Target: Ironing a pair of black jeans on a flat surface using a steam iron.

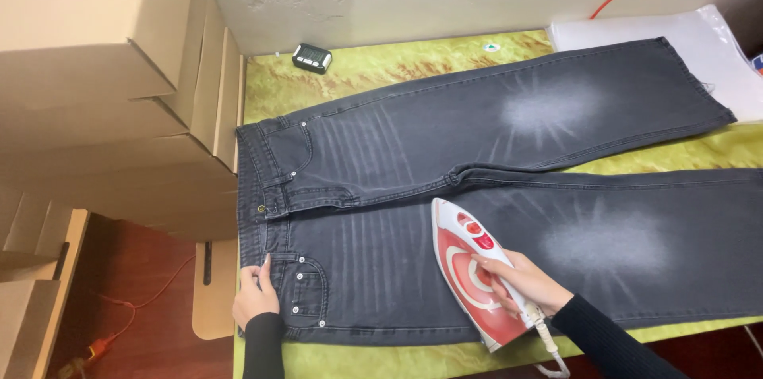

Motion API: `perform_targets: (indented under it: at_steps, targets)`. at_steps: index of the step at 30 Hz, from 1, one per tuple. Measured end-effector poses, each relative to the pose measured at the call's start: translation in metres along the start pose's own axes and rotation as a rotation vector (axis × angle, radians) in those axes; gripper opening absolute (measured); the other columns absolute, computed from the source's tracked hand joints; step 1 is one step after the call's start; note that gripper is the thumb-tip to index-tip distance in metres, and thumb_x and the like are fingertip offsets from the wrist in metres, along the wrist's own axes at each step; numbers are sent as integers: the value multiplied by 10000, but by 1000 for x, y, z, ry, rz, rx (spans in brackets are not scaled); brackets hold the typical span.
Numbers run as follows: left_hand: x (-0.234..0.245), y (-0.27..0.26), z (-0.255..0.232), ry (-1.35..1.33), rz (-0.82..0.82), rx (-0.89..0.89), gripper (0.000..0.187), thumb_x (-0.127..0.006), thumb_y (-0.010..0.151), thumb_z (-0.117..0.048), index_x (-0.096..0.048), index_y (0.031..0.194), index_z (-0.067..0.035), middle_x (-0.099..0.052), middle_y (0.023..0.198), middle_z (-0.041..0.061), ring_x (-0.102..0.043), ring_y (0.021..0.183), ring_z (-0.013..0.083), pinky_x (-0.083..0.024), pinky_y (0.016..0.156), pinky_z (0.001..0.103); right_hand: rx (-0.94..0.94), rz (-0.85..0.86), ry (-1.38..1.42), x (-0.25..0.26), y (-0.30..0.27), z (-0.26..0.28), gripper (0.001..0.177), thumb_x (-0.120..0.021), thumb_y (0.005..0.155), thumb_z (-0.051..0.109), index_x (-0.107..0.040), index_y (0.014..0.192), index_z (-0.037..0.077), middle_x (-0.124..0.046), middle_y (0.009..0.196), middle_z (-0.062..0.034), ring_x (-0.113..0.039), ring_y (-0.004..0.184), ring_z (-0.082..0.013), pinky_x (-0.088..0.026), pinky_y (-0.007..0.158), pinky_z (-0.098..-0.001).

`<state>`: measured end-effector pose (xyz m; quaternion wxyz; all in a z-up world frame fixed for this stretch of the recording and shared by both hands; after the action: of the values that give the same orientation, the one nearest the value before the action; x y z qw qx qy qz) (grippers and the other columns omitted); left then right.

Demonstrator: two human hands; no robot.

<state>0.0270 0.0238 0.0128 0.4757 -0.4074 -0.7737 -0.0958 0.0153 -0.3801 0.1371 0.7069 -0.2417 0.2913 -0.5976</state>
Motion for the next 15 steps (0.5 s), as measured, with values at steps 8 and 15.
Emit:
perform_targets:
  at_steps: [8, 15]
  targets:
    - [24, -3, -1, 125, -150, -186, 335, -379, 931, -402, -493, 1056, -112, -644, 741, 33, -620, 707, 291, -444, 618, 403, 14, 185, 111, -28, 10, -20, 206, -512, 879, 92, -426, 785, -69, -350, 335, -129, -301, 196, -176, -261, 173, -280]
    - [18, -40, -37, 129, -403, -427, 433, -438, 882, -333, -488, 1131, 18, -552, 1075, 196, -494, 982, 315, -382, 817, 429, 128, 410, -256, -107, 1, 16, 335, -497, 901, 175, -426, 610, 25, -443, 404, -68, -410, 270, -127, -340, 275, -213]
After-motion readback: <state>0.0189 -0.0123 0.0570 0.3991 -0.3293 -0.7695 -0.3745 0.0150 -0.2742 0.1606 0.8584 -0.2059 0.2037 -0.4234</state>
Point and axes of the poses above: each hand's wrist, its own y-axis towards the middle knuckle, its own x-axis out of the back of the hand, z = x × y, the point moved 4 cm from there along y, towards the middle knuckle
